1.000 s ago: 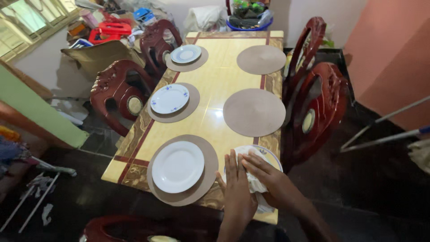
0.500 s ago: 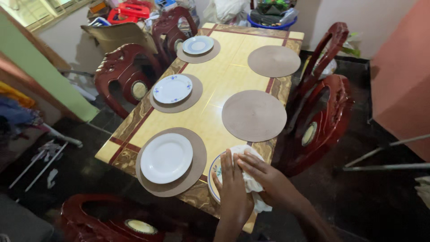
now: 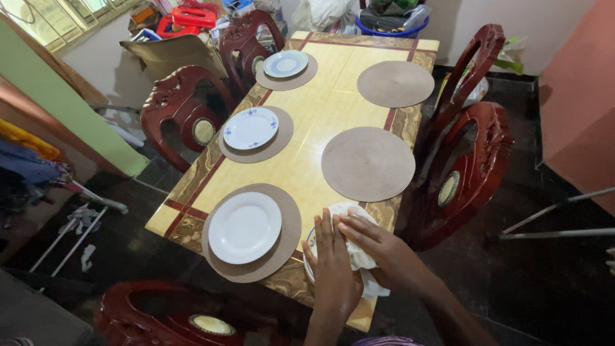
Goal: The person cleans plates one by one at a dining table using a white cloth, wiping the front and back of each plate before setting it down.
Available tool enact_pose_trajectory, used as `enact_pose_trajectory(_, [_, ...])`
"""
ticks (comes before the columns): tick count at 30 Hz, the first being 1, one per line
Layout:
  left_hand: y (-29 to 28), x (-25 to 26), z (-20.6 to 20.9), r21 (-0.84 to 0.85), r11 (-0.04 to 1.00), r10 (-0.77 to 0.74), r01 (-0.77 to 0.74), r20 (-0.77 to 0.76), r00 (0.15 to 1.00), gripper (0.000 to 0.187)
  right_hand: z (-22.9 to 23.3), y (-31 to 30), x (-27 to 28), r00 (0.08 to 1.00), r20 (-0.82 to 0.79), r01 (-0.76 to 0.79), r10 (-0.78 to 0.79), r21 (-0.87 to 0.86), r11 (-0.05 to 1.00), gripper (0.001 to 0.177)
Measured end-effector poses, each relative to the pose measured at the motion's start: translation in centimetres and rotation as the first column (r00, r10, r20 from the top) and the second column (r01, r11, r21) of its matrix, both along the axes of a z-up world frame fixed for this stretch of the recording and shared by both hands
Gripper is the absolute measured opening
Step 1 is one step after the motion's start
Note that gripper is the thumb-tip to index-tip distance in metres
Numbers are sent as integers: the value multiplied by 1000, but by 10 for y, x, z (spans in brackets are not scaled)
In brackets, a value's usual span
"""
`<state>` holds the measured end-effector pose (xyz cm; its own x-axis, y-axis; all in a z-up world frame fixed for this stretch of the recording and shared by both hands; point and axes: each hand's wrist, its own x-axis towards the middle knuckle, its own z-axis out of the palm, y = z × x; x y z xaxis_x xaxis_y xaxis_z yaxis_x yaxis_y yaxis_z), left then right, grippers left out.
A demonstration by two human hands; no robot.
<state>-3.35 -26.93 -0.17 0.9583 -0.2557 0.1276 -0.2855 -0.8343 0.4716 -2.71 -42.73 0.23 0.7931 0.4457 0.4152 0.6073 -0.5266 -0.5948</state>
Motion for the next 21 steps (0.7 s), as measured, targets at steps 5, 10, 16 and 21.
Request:
enact_pose_trajectory(5, [13,3,3,12,1000,-16,17,-93,996,93,-1,14,-1,998,-31,44,-45,-23,999,95])
enact_pose_trajectory(10, [25,4,-8,35,997,-60,66,-144,988,94,-6,27,-5,994,-62,91,-95,-62,994,92])
enact_pose_trajectory(16, [35,1,-27,-32,997,-79,76,-105,991,97,-9,38,-13,982,-159,98,-103,-40,994,92])
enact_pose_trajectory(21, [21,9,-19,-12,999,-44,43,-101,994,98,-8,24,2,993,-96,63,-70,-75,995,96])
